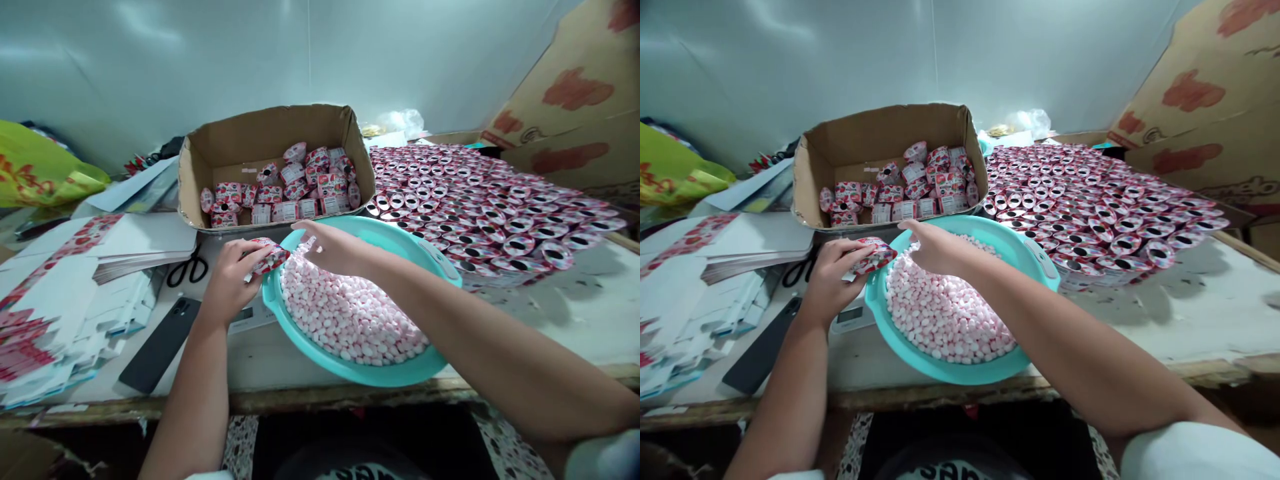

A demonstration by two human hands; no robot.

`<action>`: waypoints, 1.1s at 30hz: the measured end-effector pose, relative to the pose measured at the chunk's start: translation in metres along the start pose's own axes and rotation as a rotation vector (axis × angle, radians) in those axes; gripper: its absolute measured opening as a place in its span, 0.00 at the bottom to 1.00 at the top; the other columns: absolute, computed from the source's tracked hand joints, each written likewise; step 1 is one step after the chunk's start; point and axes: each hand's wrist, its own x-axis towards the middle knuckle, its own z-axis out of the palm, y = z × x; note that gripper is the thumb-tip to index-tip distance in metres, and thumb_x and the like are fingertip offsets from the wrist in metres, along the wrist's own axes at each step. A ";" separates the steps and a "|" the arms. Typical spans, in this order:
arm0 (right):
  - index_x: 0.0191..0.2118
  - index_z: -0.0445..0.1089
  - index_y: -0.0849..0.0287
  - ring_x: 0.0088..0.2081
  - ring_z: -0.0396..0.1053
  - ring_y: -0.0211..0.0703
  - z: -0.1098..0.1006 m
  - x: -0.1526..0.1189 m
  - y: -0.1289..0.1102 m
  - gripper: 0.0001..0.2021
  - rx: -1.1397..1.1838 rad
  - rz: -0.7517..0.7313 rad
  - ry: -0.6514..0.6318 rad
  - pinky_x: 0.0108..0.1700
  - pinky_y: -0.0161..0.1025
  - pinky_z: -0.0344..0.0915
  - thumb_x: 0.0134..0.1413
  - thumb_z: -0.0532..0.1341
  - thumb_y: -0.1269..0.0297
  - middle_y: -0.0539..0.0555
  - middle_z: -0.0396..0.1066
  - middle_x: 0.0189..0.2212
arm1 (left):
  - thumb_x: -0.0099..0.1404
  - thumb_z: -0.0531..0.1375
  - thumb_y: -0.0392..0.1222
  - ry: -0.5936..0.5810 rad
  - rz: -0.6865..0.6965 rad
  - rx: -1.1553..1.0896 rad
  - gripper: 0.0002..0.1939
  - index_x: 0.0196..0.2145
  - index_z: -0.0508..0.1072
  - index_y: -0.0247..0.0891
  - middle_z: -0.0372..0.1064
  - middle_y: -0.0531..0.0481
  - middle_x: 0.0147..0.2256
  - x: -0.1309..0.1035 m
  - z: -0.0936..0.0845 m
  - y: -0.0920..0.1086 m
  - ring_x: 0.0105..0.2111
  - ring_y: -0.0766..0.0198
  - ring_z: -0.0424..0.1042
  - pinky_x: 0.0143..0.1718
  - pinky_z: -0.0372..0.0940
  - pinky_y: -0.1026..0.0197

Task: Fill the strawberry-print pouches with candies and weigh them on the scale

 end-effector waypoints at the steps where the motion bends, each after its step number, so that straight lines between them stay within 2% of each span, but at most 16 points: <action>1: 0.64 0.59 0.54 0.47 0.71 0.46 0.002 0.000 0.000 0.30 -0.006 -0.019 -0.011 0.44 0.38 0.67 0.55 0.58 0.72 0.58 0.69 0.55 | 0.63 0.59 0.30 0.001 -0.001 -0.004 0.23 0.55 0.72 0.43 0.71 0.44 0.49 0.000 0.000 0.000 0.50 0.54 0.67 0.54 0.64 0.50; 4: 0.62 0.63 0.55 0.50 0.70 0.48 0.005 -0.001 0.000 0.27 -0.025 -0.080 -0.049 0.49 0.40 0.66 0.55 0.59 0.72 0.59 0.69 0.55 | 0.64 0.59 0.30 0.001 0.014 -0.005 0.23 0.55 0.72 0.44 0.72 0.44 0.50 0.000 0.001 -0.002 0.51 0.54 0.68 0.55 0.64 0.49; 10: 0.59 0.65 0.58 0.47 0.70 0.45 0.001 -0.002 -0.006 0.23 -0.015 -0.148 -0.057 0.46 0.39 0.65 0.57 0.59 0.72 0.59 0.71 0.51 | 0.66 0.58 0.31 0.091 0.119 0.038 0.19 0.50 0.76 0.49 0.73 0.46 0.48 -0.001 0.008 -0.002 0.54 0.55 0.68 0.59 0.63 0.46; 14: 0.58 0.67 0.59 0.43 0.72 0.43 0.000 -0.001 -0.007 0.22 -0.011 -0.145 -0.076 0.44 0.38 0.65 0.56 0.59 0.73 0.60 0.71 0.51 | 0.67 0.57 0.33 0.010 0.059 0.060 0.20 0.53 0.75 0.49 0.72 0.45 0.50 0.001 0.006 0.002 0.52 0.54 0.69 0.55 0.65 0.48; 17: 0.56 0.69 0.59 0.41 0.72 0.42 0.000 -0.001 -0.007 0.21 -0.025 -0.155 -0.081 0.43 0.38 0.65 0.55 0.59 0.74 0.60 0.71 0.50 | 0.66 0.58 0.33 0.020 0.049 0.092 0.20 0.53 0.75 0.49 0.71 0.44 0.49 0.003 0.002 0.007 0.51 0.53 0.68 0.53 0.65 0.49; 21: 0.55 0.69 0.59 0.40 0.72 0.41 -0.001 -0.001 -0.009 0.20 -0.035 -0.152 -0.090 0.42 0.38 0.65 0.56 0.59 0.73 0.59 0.72 0.49 | 0.64 0.59 0.31 -0.008 -0.031 0.056 0.22 0.53 0.75 0.50 0.70 0.45 0.46 0.003 0.001 0.013 0.48 0.54 0.68 0.57 0.63 0.46; 23: 0.56 0.69 0.58 0.41 0.71 0.41 -0.002 -0.001 -0.011 0.20 -0.039 -0.136 -0.102 0.41 0.37 0.64 0.57 0.59 0.73 0.58 0.72 0.49 | 0.63 0.60 0.31 0.028 -0.059 0.055 0.23 0.54 0.75 0.48 0.70 0.45 0.46 0.002 0.002 0.014 0.48 0.53 0.68 0.60 0.60 0.43; 25: 0.57 0.68 0.57 0.41 0.71 0.41 -0.004 -0.002 -0.011 0.21 -0.042 -0.117 -0.107 0.41 0.37 0.64 0.57 0.58 0.72 0.58 0.72 0.50 | 0.63 0.60 0.31 0.051 -0.062 0.062 0.24 0.54 0.75 0.48 0.69 0.45 0.46 0.001 0.003 0.012 0.48 0.53 0.67 0.61 0.59 0.42; 28: 0.57 0.68 0.56 0.42 0.72 0.43 -0.005 -0.002 -0.011 0.21 -0.054 -0.118 -0.110 0.42 0.37 0.64 0.57 0.57 0.72 0.58 0.73 0.50 | 0.62 0.61 0.32 0.023 -0.076 0.056 0.24 0.55 0.75 0.50 0.69 0.45 0.45 -0.001 0.002 0.007 0.48 0.52 0.66 0.58 0.62 0.44; 33: 0.55 0.70 0.56 0.46 0.71 0.45 -0.004 -0.002 -0.012 0.20 -0.063 -0.117 -0.103 0.44 0.39 0.65 0.56 0.58 0.73 0.58 0.73 0.50 | 0.62 0.60 0.31 0.020 -0.030 0.039 0.26 0.56 0.74 0.52 0.69 0.45 0.46 -0.002 -0.003 0.005 0.48 0.53 0.66 0.59 0.62 0.43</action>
